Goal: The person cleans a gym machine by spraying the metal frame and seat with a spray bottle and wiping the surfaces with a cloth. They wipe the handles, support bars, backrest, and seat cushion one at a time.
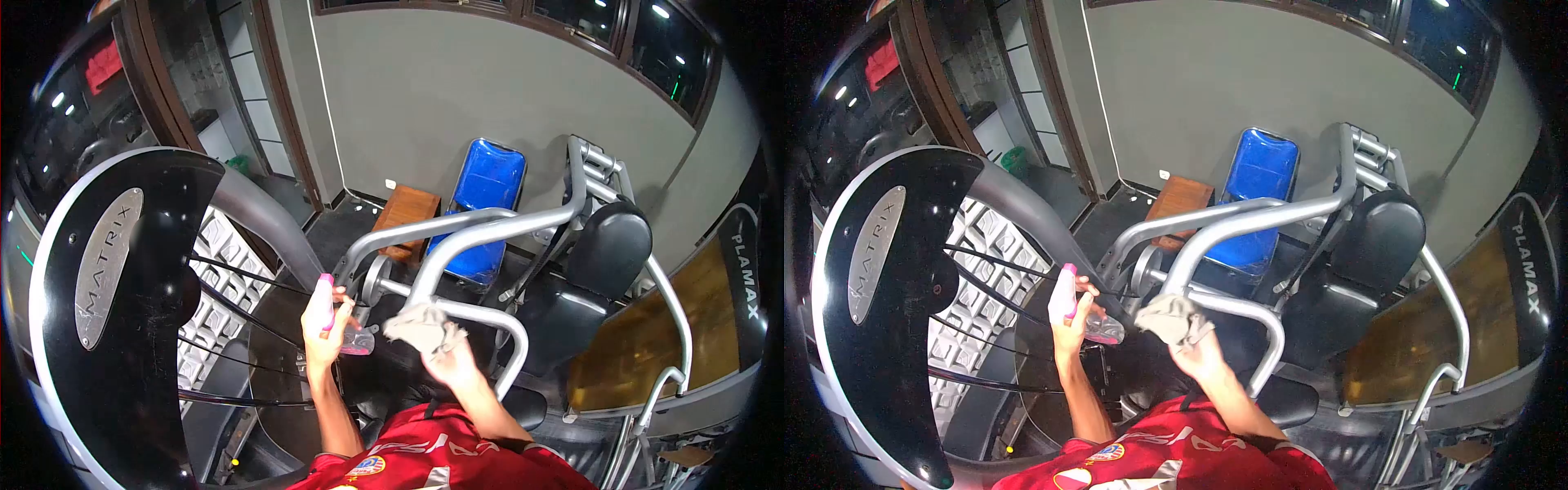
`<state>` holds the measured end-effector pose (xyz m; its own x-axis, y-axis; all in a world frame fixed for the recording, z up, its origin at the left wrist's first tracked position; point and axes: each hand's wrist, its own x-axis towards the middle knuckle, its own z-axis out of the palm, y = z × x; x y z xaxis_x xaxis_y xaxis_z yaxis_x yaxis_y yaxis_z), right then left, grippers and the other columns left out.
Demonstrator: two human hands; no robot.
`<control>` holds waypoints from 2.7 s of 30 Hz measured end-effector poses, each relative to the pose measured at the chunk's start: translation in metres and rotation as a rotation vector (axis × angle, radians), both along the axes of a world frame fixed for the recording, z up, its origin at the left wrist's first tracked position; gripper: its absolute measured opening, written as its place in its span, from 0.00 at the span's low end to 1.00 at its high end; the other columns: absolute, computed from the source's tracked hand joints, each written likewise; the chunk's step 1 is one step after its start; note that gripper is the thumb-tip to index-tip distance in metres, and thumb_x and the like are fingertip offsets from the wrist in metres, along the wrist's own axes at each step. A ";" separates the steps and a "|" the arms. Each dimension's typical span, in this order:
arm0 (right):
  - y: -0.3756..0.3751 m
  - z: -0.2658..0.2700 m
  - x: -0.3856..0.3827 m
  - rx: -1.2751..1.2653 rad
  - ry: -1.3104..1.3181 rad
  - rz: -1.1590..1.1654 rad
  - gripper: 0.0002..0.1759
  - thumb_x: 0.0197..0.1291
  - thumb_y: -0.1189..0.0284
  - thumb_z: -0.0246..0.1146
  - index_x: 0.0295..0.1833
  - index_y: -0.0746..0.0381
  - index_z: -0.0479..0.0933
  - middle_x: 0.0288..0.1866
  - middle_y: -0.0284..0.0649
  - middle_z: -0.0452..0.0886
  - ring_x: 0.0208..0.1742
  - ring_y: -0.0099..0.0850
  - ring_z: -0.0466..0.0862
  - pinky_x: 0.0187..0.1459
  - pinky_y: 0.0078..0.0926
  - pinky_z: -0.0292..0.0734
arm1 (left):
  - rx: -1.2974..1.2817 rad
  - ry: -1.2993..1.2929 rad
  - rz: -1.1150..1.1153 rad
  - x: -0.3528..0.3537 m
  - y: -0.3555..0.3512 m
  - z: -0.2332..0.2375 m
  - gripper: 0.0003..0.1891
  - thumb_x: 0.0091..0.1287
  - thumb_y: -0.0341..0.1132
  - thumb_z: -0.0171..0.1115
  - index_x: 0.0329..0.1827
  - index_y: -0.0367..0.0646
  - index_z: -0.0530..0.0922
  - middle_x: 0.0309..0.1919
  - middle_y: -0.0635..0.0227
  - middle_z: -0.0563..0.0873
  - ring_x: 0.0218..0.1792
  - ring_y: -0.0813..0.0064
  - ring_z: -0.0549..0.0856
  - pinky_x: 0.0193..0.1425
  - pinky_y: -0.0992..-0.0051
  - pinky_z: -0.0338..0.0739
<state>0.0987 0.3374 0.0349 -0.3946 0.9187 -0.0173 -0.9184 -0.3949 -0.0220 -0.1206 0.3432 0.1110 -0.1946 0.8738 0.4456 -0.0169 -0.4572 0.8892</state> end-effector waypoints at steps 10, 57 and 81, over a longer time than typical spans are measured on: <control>0.013 0.043 0.011 0.844 -1.913 -0.575 0.21 0.54 0.79 0.59 0.56 0.63 0.73 0.54 0.50 0.77 0.55 0.42 0.78 0.56 0.36 0.72 | -0.074 -0.058 -0.128 0.023 0.004 -0.008 0.19 0.64 0.21 0.59 0.58 0.30 0.70 0.39 0.60 0.80 0.25 0.77 0.82 0.25 0.78 0.79; -0.009 -0.081 -0.014 -0.419 -0.585 -0.049 0.18 0.71 0.58 0.49 0.59 0.55 0.68 0.51 0.38 0.79 0.51 0.35 0.80 0.54 0.42 0.75 | -0.097 0.001 -0.119 0.015 -0.002 0.001 0.19 0.66 0.27 0.59 0.58 0.31 0.68 0.36 0.60 0.78 0.25 0.76 0.81 0.23 0.77 0.81; -0.104 0.047 0.149 0.148 -1.928 -0.917 0.20 0.62 0.77 0.54 0.60 0.66 0.68 0.54 0.45 0.76 0.56 0.32 0.75 0.58 0.29 0.68 | -0.212 -0.033 -0.389 0.050 -0.010 0.009 0.14 0.65 0.27 0.60 0.51 0.30 0.73 0.34 0.61 0.80 0.26 0.77 0.81 0.27 0.77 0.80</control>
<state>0.2472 0.2339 0.0821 0.4675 0.8232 0.3221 0.4009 0.1273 -0.9072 -0.0702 0.3335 0.1197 0.1556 0.9563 0.2475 -0.1814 -0.2186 0.9588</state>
